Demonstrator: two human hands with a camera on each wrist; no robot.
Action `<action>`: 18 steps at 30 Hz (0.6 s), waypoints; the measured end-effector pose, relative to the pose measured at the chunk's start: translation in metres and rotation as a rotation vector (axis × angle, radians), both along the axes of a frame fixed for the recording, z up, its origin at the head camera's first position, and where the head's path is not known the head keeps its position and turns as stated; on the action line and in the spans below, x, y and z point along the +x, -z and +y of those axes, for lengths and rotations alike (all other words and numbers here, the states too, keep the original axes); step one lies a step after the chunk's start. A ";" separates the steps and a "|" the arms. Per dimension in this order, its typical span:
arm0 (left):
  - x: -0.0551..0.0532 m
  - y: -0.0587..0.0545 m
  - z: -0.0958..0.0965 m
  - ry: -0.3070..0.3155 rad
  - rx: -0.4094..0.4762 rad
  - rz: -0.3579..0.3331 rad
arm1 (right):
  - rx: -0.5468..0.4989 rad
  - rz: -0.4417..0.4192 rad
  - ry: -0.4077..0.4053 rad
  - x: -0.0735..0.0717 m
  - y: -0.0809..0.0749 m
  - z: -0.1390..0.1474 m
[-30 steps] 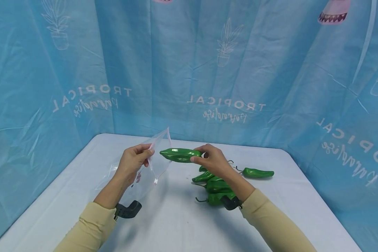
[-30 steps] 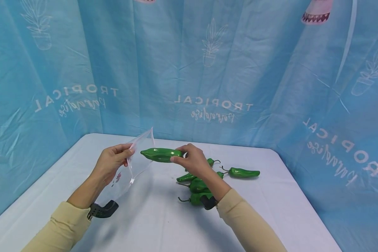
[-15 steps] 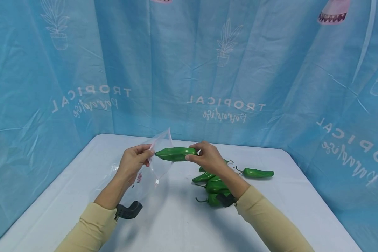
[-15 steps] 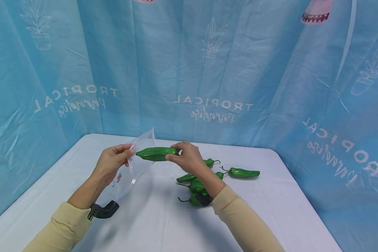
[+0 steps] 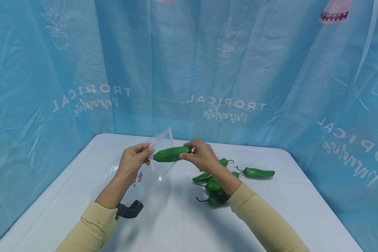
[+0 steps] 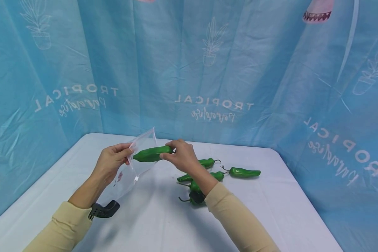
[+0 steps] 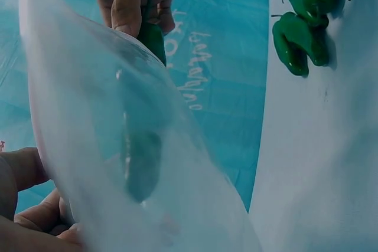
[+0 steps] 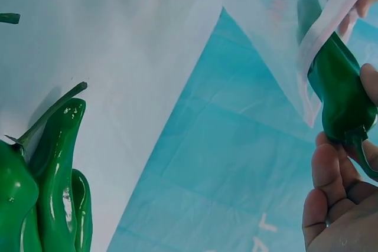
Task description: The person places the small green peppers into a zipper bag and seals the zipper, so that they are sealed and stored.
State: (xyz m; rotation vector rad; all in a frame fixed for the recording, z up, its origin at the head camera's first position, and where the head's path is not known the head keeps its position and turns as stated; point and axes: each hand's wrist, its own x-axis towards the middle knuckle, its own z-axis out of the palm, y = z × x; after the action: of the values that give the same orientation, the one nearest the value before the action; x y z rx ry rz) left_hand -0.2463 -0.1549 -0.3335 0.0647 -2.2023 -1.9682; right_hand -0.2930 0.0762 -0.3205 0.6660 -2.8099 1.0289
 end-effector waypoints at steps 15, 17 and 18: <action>-0.001 0.000 0.002 -0.007 0.039 -0.004 | -0.014 0.012 -0.038 -0.003 0.006 -0.012; -0.001 0.000 0.002 0.001 0.047 0.003 | -0.005 0.019 -0.042 -0.004 0.007 -0.014; -0.001 0.000 0.002 0.005 0.051 0.006 | -0.003 0.022 -0.044 -0.005 0.008 -0.015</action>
State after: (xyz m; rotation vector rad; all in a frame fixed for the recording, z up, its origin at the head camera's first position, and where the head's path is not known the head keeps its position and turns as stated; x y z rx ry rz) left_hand -0.2472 -0.1534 -0.3335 0.0603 -2.1510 -2.0240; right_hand -0.2976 0.0614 -0.3285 0.7375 -2.7866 1.0265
